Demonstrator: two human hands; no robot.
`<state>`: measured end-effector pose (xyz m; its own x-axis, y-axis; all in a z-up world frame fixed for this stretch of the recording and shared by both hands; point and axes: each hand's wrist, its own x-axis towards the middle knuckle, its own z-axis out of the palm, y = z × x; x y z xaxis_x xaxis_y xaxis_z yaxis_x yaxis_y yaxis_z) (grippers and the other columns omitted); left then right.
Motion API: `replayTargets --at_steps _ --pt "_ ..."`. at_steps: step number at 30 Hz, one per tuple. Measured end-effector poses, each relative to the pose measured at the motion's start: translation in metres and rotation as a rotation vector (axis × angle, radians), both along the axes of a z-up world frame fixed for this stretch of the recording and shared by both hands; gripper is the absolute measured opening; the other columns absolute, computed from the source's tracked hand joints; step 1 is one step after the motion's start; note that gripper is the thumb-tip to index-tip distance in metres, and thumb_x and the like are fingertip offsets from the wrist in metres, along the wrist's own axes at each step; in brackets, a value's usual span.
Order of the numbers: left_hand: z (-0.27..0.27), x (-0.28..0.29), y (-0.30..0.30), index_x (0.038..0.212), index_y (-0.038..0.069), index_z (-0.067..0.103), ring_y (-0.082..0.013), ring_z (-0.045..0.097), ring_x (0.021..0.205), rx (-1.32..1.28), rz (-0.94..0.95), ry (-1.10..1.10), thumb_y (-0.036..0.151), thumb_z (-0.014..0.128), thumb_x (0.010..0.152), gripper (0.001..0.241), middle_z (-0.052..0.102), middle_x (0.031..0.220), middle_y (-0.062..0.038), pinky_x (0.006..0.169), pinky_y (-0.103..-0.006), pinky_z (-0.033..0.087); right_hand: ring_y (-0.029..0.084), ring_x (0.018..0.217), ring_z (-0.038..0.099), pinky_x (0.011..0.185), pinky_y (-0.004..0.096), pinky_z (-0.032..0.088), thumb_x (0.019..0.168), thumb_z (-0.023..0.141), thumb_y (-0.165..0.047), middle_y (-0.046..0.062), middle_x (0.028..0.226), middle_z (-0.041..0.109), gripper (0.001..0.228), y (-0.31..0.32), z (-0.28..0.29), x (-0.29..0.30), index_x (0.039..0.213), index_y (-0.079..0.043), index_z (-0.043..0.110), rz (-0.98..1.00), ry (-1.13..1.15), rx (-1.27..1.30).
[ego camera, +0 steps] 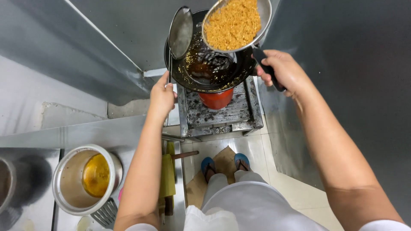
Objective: Scooping fried food from a wok using a mesh strainer and transferring it to a tray.
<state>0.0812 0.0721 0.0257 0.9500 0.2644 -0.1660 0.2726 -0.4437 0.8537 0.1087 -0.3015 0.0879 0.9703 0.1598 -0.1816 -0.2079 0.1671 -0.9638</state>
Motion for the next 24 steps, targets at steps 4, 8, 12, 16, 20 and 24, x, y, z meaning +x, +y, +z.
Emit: replayTargets --at_steps 4,8,12,16,20,24 --pt "0.034 0.019 -0.025 0.169 0.024 0.037 -0.0154 0.044 0.054 -0.163 0.096 0.207 0.018 0.040 0.109 0.060 0.059 0.071 -0.006 0.045 -0.0326 0.041 0.006 0.048 0.043 0.036 0.017 0.033 0.098 0.042 0.000 0.009 0.076 0.058 0.027 -0.006 0.043 0.008 0.115 0.002 0.063 0.041 0.098 -0.015" --pt "0.053 0.035 -0.048 0.169 0.021 0.036 -0.0145 0.040 0.049 -0.227 0.012 0.262 0.016 0.039 0.108 0.061 0.056 0.069 -0.004 0.044 -0.0307 0.038 0.006 0.050 0.040 0.040 0.019 0.031 0.099 0.042 -0.003 0.009 0.078 0.058 0.020 -0.009 0.067 0.007 0.105 -0.002 0.061 0.050 0.062 -0.049" --pt "0.060 0.045 -0.059 0.168 0.023 0.039 -0.0163 0.043 0.052 -0.102 -0.161 0.285 0.019 0.041 0.109 0.059 0.059 0.075 -0.005 0.047 -0.0319 0.042 0.006 0.051 0.040 0.042 0.018 0.032 0.099 0.043 -0.006 0.009 0.080 0.056 0.023 -0.015 0.077 0.008 0.110 -0.002 0.062 0.028 0.058 -0.058" --pt "0.070 0.035 -0.059 0.166 0.025 0.044 -0.0144 0.043 0.055 0.006 -0.293 0.297 0.018 0.043 0.109 0.058 0.058 0.075 -0.005 0.054 -0.0309 0.040 0.004 0.049 0.040 0.042 0.019 0.031 0.099 0.042 -0.008 0.007 0.078 0.057 0.037 -0.017 0.085 0.003 0.126 0.001 0.066 0.035 0.038 -0.073" --pt "0.062 0.031 -0.042 0.165 0.024 0.043 -0.0258 0.060 0.116 0.226 -0.543 0.249 0.019 0.042 0.108 0.056 0.061 0.136 -0.007 0.104 -0.0357 0.046 0.005 0.050 0.039 0.043 0.019 0.029 0.099 0.041 -0.009 0.007 0.077 0.056 0.039 -0.018 0.087 -0.002 0.128 -0.001 0.067 0.018 0.046 -0.091" --pt "0.109 0.007 -0.032 0.170 0.033 0.035 -0.0237 0.044 0.062 0.485 -0.719 0.342 0.023 0.038 0.112 0.059 0.066 0.084 -0.014 0.071 -0.0357 0.043 0.006 0.050 0.039 0.044 0.020 0.029 0.100 0.040 -0.009 0.007 0.076 0.057 0.038 -0.016 0.086 -0.006 0.127 -0.002 0.066 -0.005 0.059 -0.094"
